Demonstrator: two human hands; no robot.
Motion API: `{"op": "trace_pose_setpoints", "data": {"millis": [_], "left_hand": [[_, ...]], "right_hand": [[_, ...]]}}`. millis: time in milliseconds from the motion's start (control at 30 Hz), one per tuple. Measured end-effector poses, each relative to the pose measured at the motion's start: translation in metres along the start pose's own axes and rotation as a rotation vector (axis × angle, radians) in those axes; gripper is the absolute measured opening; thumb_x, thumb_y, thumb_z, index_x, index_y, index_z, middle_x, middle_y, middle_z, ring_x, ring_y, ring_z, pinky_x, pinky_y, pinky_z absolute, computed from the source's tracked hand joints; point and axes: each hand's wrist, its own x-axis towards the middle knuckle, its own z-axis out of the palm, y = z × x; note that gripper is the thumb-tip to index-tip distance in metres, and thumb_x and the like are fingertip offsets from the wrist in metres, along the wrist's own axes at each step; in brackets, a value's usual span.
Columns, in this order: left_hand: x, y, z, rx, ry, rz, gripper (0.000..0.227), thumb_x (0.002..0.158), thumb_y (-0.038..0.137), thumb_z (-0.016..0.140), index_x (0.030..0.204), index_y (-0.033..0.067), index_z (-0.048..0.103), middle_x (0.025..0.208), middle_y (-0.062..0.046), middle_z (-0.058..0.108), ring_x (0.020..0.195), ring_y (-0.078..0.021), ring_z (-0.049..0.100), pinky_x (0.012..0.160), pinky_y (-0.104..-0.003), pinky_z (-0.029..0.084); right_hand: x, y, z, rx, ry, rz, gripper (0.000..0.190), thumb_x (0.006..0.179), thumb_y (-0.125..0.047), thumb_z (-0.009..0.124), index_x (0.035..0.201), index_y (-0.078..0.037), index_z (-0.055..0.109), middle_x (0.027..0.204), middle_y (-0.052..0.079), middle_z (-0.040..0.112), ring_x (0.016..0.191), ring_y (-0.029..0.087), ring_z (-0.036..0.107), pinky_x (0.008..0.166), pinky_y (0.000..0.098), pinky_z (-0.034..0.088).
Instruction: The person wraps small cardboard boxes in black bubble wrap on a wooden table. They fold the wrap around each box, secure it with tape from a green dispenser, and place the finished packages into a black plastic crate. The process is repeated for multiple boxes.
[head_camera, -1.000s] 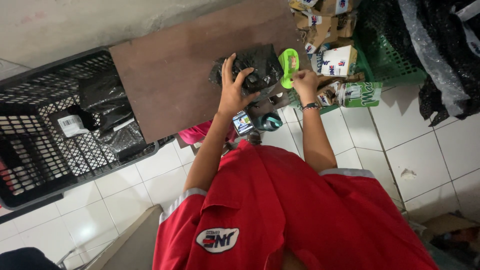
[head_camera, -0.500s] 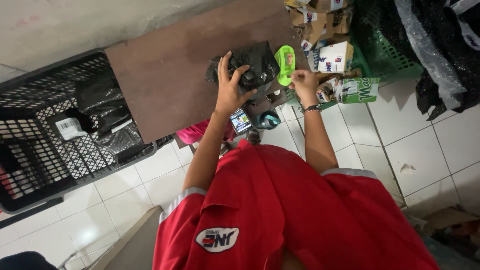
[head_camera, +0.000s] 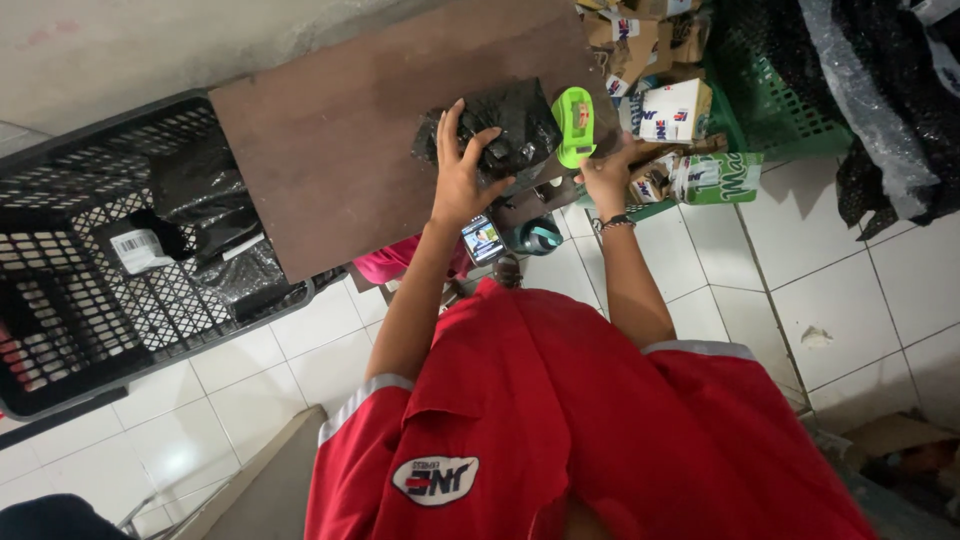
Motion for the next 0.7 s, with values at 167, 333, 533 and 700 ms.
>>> {"op": "trace_pose_setpoints", "data": {"millis": [167, 333, 533, 700], "left_hand": [[-0.002, -0.002, 0.001, -0.004, -0.005, -0.009, 0.082, 0.064, 0.017, 0.099, 0.135, 0.0204, 0.057, 0.165, -0.020, 0.019, 0.152, -0.0521, 0.020, 0.125, -0.060, 0.028], [-0.005, -0.003, 0.001, 0.010, 0.021, 0.020, 0.082, 0.060, 0.019, 0.098, 0.131, 0.0211, 0.059, 0.162, -0.021, 0.021, 0.149, -0.0527, 0.021, 0.123, -0.061, 0.026], [-0.002, -0.007, 0.006, -0.010, 0.022, 0.009, 0.081, 0.066, 0.020, 0.097, 0.137, 0.0218, 0.058, 0.167, -0.021, 0.019, 0.153, -0.0521, 0.020, 0.126, -0.060, 0.027], [-0.003, -0.005, 0.003, -0.025, 0.021, 0.003, 0.082, 0.065, 0.020, 0.098, 0.137, 0.0223, 0.059, 0.166, -0.021, 0.018, 0.153, -0.0528, 0.019, 0.125, -0.060, 0.027]], "right_hand": [[0.006, 0.040, 0.001, -0.486, 0.091, -0.342, 0.075, 0.084, 0.001, 0.079, 0.139, -0.007, 0.028, 0.098, 0.016, 0.068, 0.078, 0.027, 0.070, 0.066, 0.0338, 0.055], [-0.062, 0.069, 0.024, -0.113, -0.010, 0.195, 0.054, 0.087, 0.000, 0.069, 0.127, -0.007, 0.032, 0.099, 0.016, 0.064, 0.071, 0.026, 0.067, 0.055, 0.0318, 0.053], [-0.063, 0.011, 0.034, 0.207, 0.011, -0.118, 0.048, 0.095, 0.002, 0.069, 0.126, -0.010, 0.033, 0.096, 0.004, 0.055, 0.078, 0.011, 0.060, 0.060, 0.0269, 0.058], [-0.068, -0.100, 0.036, 0.307, -0.216, -0.397, 0.042, 0.104, 0.000, 0.068, 0.124, -0.009, 0.033, 0.096, 0.005, 0.061, 0.081, 0.013, 0.064, 0.064, 0.0268, 0.056]]}}
